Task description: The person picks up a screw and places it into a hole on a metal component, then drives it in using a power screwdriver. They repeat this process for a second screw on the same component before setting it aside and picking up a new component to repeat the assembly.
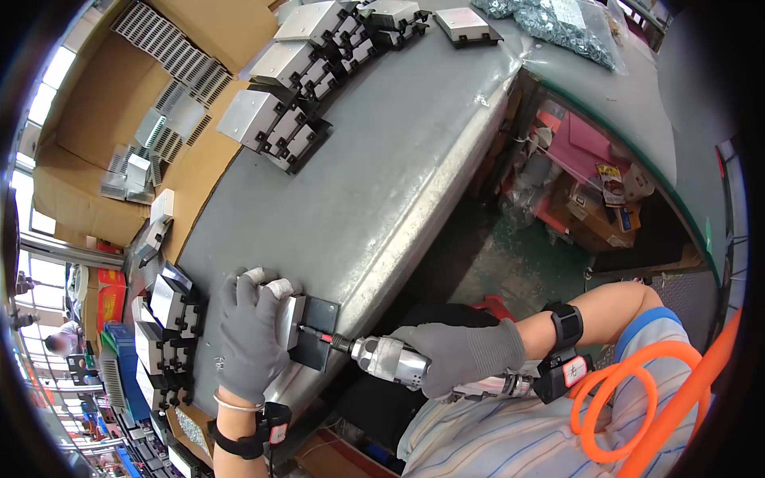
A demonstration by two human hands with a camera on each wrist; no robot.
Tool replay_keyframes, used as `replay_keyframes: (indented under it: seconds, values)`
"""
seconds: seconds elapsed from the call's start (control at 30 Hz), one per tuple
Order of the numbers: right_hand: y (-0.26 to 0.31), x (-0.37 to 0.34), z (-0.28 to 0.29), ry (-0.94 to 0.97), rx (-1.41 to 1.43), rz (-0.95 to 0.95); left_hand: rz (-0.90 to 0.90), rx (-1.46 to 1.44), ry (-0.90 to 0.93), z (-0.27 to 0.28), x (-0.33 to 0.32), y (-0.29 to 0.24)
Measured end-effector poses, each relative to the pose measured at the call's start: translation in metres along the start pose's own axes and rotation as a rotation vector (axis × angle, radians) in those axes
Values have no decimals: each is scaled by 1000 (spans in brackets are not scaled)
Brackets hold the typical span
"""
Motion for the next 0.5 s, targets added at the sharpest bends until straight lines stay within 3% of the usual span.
replay_keyframes:
  seconds: [0.5]
  values:
    - [4, 4, 0, -12, -34, 27, 44, -5, 10, -3, -6, 5]
Point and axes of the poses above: each hand's wrist, its own x-axis towards the middle knuckle, its own z-axis out of the back of the hand, y = z × x, the point moved 6 cm from there along x, towards the middle knuckle, and after that the axes turned 2 degrees about -y, right-handed, at the moved point
